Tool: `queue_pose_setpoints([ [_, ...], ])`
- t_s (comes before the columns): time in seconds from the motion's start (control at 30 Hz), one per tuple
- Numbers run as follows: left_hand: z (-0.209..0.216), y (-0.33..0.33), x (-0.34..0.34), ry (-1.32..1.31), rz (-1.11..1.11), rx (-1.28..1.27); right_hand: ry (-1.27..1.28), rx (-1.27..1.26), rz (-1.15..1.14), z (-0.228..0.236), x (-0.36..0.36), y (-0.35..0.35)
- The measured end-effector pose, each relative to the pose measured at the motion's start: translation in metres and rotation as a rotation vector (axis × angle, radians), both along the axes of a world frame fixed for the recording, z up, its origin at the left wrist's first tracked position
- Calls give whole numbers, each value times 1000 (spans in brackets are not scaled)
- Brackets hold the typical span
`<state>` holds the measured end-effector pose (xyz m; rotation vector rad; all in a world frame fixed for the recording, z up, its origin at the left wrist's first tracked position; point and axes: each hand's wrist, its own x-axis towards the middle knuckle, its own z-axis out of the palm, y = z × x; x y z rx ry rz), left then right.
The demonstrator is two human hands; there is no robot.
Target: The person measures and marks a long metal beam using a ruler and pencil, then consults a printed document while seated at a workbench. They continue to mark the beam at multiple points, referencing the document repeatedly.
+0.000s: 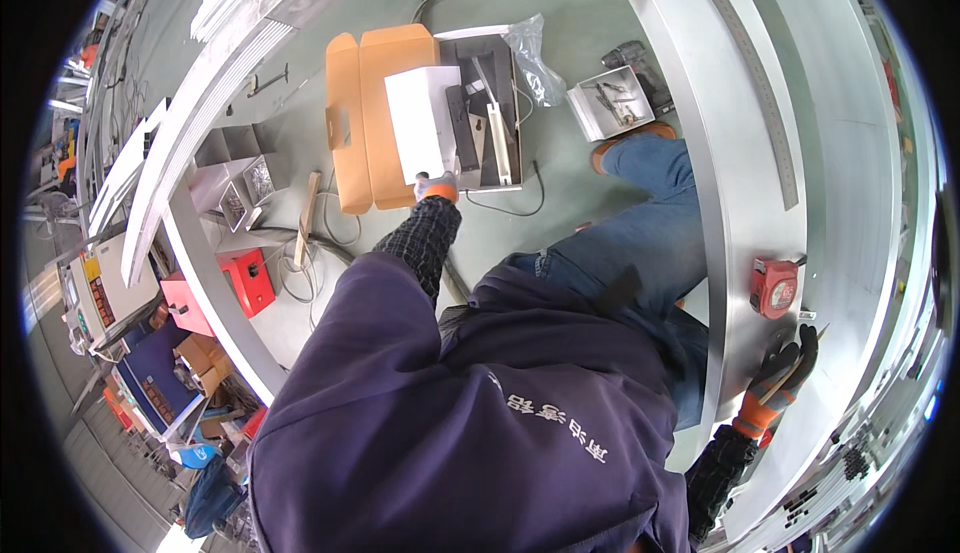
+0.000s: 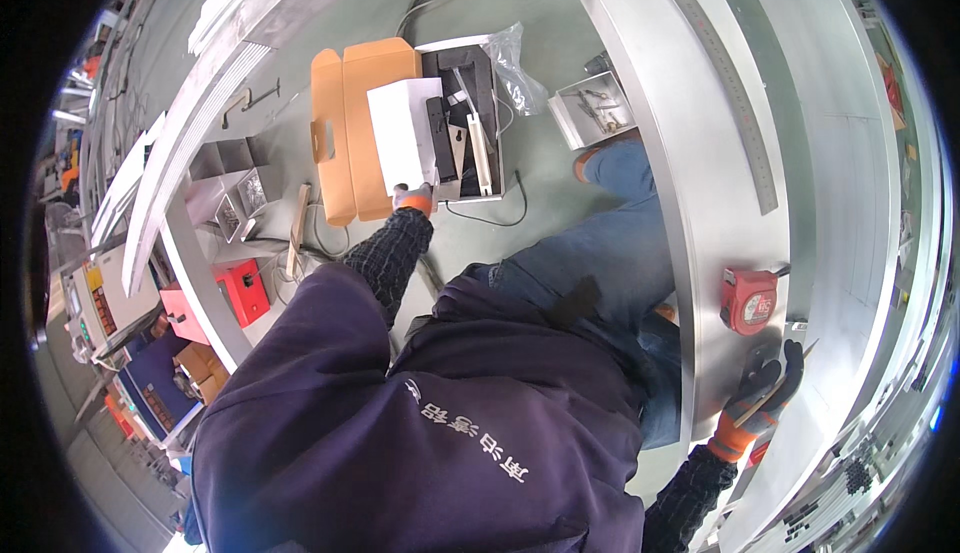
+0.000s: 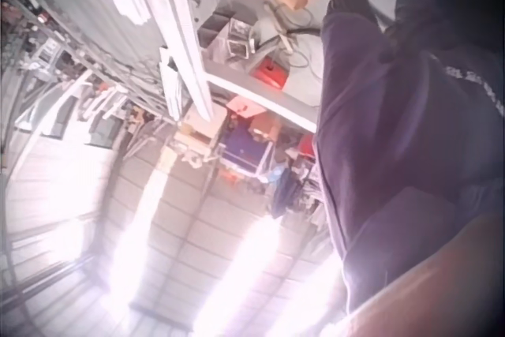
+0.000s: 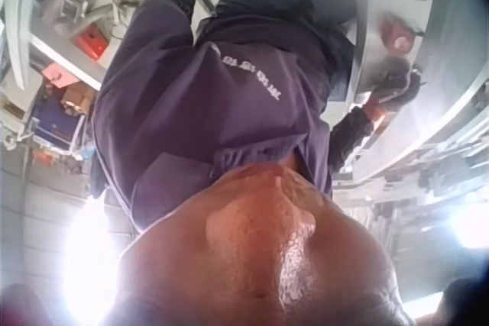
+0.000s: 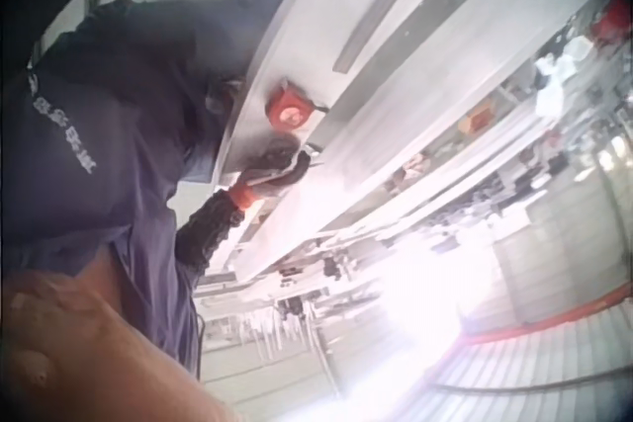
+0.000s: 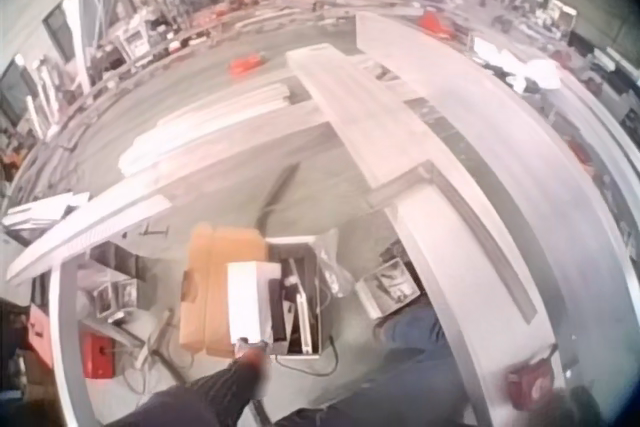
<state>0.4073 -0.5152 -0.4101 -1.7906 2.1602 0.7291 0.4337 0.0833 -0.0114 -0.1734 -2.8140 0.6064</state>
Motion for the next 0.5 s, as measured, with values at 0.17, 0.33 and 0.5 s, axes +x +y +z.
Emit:
queue_pose_setpoints([
  [0.17,17,-39,-21,-483,-861,250,-73,-120,-98,-24,15,31],
  [0.33,-20,-75,-7,-331,-815,316,-114,-128,-114,-19,7,25],
  [0.5,-21,-69,-42,154,1038,964,-76,-81,-105,-21,11,23],
])
